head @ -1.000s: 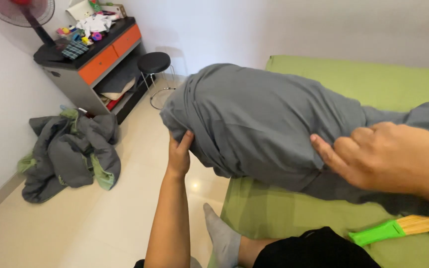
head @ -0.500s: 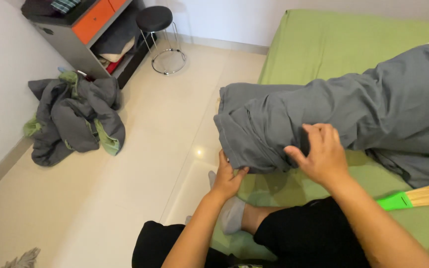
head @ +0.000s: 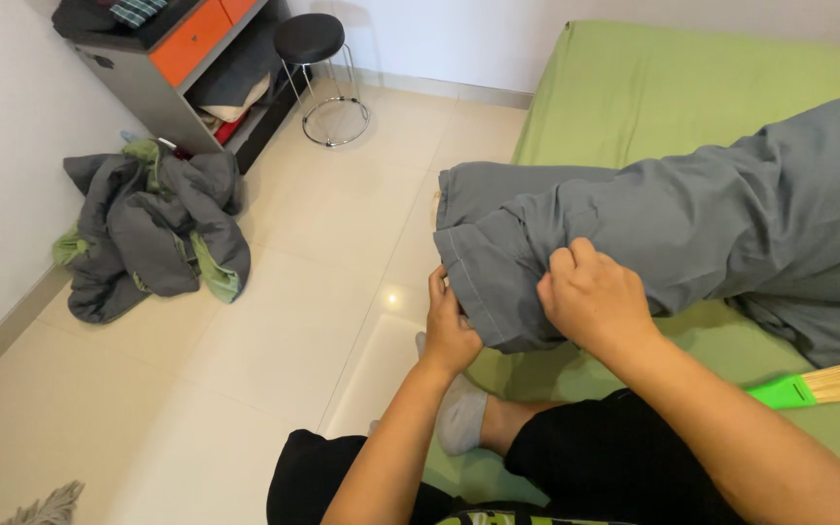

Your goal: The person inserts a long white pillow into a grey pillowcase while sitting on the floor. They pull the fabric over the pillow, smooth it out, and then repeat the process with a second pillow.

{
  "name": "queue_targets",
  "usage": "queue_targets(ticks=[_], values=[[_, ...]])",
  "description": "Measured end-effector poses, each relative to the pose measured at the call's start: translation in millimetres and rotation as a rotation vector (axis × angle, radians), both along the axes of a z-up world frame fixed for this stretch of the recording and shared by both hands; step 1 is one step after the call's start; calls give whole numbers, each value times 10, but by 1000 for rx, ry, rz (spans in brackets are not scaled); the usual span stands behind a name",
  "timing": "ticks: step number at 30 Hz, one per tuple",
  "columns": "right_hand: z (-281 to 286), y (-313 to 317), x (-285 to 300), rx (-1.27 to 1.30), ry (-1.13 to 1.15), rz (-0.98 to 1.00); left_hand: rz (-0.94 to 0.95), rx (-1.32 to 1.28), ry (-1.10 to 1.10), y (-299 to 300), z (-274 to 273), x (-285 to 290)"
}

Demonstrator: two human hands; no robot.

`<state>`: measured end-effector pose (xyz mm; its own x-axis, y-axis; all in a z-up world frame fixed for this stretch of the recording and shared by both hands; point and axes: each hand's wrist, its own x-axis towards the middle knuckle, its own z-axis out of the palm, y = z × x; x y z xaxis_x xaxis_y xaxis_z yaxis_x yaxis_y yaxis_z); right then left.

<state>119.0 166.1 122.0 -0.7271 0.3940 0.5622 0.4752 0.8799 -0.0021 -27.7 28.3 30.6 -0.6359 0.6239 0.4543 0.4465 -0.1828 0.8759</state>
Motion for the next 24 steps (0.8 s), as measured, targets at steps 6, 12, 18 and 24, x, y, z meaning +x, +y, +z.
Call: queue_targets(ticks=[6,12,18,24], values=[[-141,927,375,130,167,-154,-99,-112,65,67,-41,-114],[367,466,278,-229,332,20,-94,-82,214,145,118,21],[437,369,62,-512,-123,-115,-33,101,-83,282,-467,184],[0,457,-47,-510,119,75,173,2,-24,175,-498,147]])
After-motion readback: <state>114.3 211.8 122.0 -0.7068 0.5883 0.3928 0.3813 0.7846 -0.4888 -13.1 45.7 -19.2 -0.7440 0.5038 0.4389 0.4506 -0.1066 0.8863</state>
